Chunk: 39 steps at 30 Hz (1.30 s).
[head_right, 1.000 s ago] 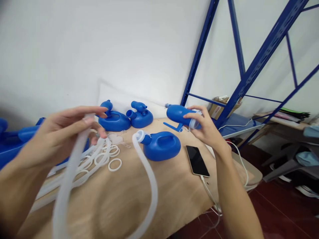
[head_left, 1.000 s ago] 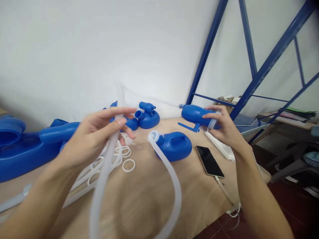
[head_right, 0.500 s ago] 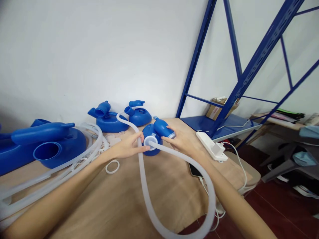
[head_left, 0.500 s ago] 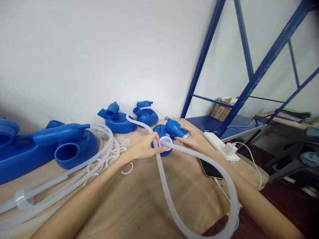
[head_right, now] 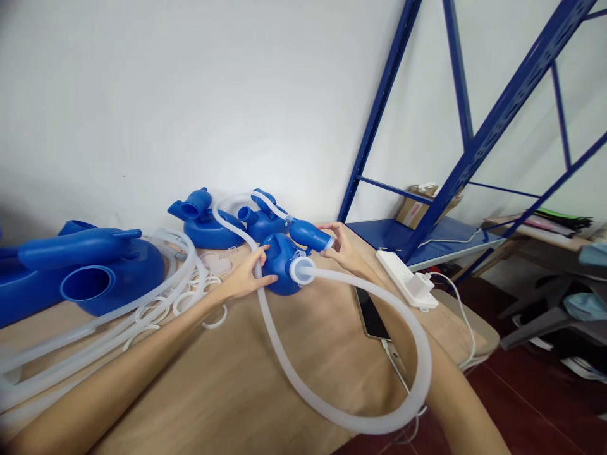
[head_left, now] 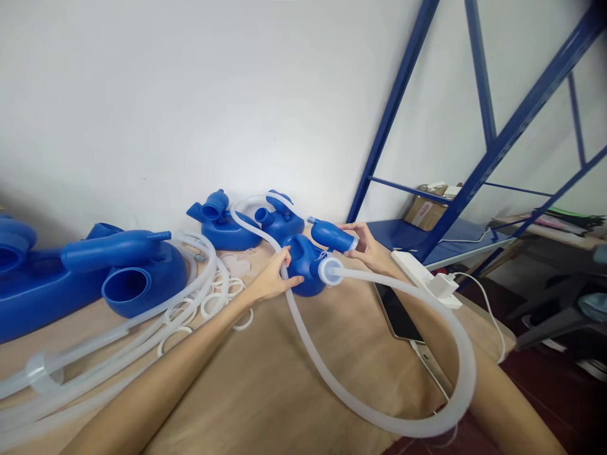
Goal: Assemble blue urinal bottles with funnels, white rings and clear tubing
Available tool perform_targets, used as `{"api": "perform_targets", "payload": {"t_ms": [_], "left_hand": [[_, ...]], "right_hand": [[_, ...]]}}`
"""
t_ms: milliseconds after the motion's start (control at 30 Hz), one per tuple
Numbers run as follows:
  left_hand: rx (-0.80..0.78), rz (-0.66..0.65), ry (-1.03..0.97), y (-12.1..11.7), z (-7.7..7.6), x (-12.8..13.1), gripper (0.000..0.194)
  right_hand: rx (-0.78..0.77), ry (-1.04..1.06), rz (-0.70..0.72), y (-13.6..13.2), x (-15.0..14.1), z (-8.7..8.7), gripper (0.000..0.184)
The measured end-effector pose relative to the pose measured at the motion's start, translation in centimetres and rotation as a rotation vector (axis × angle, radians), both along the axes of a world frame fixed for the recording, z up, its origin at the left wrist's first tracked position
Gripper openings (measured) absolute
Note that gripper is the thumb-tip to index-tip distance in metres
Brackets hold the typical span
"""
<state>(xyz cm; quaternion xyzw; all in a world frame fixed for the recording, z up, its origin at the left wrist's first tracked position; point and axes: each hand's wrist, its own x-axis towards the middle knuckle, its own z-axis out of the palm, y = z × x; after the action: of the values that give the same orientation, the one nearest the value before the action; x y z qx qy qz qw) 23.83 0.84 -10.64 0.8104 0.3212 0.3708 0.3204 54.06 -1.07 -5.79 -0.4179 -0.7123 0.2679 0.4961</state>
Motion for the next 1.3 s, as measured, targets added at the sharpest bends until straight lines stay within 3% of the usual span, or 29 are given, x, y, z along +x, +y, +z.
{"api": "perform_targets", "payload": {"t_ms": [100, 200, 300, 467, 633, 800, 933, 1067, 1167, 1233, 1300], "left_hand": [[-0.018, -0.070, -0.010, 0.4, -0.4, -0.7, 0.040], [-0.014, -0.126, 0.004, 0.4, -0.2, -0.9, 0.039], [0.008, -0.143, 0.044, 0.2, 0.2, -0.9, 0.039], [0.051, -0.134, 0.090, -0.3, 0.5, -0.5, 0.044], [0.119, -0.094, 0.177, -1.0, 0.8, -0.2, 0.041], [0.225, -0.020, 0.278, -1.0, 1.5, -0.4, 0.049], [0.278, 0.042, 0.372, -1.3, 2.2, -0.4, 0.065], [0.294, 0.215, 0.512, -2.6, 4.3, -0.5, 0.072], [0.323, 0.349, 0.585, -3.6, 6.5, -1.0, 0.070], [0.288, 0.411, 0.532, -3.8, 7.7, -1.6, 0.070], [0.206, 0.486, 0.428, -3.3, 8.2, -2.3, 0.073]], "right_hand": [[-0.122, 0.140, 0.076, 1.2, 0.2, 0.2, 0.074], [-0.244, 0.190, 0.178, 2.5, -0.5, 0.6, 0.068], [-0.264, 0.238, 0.225, 3.3, -1.8, 0.3, 0.066], [-0.255, 0.454, 0.300, 1.9, -4.1, -2.4, 0.086], [-0.331, 0.643, 0.167, 0.0, -6.1, -4.2, 0.070], [-0.378, 0.596, 0.070, -0.4, -6.3, -2.3, 0.050], [-0.544, 0.753, 0.078, -0.9, -6.6, -1.0, 0.032], [-0.618, 0.871, 0.048, -1.3, -5.9, 0.4, 0.027], [-0.533, 0.981, -0.069, -1.4, -3.5, 2.3, 0.023], [-0.407, 1.113, -0.153, -1.3, -1.2, 3.7, 0.020], [-0.250, 1.145, -0.222, -0.9, 1.2, 4.7, 0.030]]}}
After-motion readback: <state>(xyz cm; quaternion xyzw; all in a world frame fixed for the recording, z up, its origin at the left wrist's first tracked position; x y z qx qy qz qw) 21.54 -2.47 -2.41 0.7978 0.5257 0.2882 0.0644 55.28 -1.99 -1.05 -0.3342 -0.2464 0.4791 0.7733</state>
